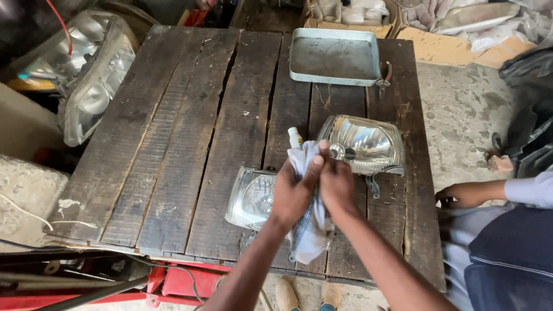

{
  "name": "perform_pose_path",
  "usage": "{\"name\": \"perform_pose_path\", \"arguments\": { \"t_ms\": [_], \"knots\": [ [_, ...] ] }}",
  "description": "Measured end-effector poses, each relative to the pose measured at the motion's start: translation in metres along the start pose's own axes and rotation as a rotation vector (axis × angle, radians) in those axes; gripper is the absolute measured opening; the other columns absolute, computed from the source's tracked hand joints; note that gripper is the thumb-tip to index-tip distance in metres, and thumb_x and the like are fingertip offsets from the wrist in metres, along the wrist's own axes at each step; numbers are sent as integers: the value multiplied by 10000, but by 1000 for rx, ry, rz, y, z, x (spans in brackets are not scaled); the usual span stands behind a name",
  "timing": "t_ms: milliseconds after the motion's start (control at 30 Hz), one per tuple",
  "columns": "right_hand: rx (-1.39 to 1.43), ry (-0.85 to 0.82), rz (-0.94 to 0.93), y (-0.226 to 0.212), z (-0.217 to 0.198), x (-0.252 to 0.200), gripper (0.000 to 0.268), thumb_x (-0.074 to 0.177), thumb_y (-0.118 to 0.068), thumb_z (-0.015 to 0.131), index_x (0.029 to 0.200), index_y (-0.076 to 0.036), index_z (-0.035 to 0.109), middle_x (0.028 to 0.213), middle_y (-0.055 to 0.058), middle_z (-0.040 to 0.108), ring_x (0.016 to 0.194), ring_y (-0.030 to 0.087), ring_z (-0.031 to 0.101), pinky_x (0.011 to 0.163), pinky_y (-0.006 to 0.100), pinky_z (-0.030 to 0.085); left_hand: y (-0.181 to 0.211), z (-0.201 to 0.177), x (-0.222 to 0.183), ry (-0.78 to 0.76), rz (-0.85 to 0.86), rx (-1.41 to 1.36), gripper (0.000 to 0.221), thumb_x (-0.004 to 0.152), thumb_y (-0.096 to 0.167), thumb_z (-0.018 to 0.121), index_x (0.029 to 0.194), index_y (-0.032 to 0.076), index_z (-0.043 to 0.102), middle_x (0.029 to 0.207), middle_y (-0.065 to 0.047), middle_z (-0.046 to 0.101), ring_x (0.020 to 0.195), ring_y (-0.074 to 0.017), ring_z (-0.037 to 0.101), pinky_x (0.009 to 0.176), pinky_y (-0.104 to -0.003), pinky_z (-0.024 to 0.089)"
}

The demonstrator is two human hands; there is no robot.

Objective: Restoring car headlights by using a motorized buffing wheel followed by manual polishing with a cloth and cleaning agent.

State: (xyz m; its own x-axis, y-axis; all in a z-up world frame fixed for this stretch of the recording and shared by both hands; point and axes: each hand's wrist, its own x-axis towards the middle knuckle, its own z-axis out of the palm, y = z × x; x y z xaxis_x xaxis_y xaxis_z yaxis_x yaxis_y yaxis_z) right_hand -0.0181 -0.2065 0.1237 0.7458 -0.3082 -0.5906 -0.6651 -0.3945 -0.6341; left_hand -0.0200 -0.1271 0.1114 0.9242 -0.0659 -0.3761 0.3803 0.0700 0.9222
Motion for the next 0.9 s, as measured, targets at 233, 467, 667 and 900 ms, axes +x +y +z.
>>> {"name": "perform_pose_path", "arguments": {
  "t_ms": [233,467,667,900],
  "knots": [
    [58,144,-722,27,28,17,348,1042,-355,504,996,-36,635,924,235,664,954,385,678,766,481,506,-44,-8,38,419,48,-20,471,948,486,697,742,62,711,623,-80,664,638,-136,569,605,-343,487],
    [88,7,-443,39,6,29,339,923,-478,705,903,-147,774,818,63,766,886,222,726,829,379,563,-18,-21,31,298,-152,-202,727,934,694,552,733,0,640,582,-105,566,445,-218,572,462,-340,499],
    [180,30,-268,42,-25,47,460,960,-621,591,981,-184,731,969,68,757,1005,231,711,866,394,531,-27,-46,30,196,-93,-461,582,920,522,706,824,-51,676,678,-180,686,549,-296,699,548,-403,602],
    [541,-257,-49,19,-30,11,811,882,-697,506,1336,-33,610,1190,243,708,1051,357,701,932,456,568,35,-17,-18,94,-167,-758,646,939,566,532,1278,30,653,1242,-213,714,1155,-356,668,1098,-574,469]
  ]
}}
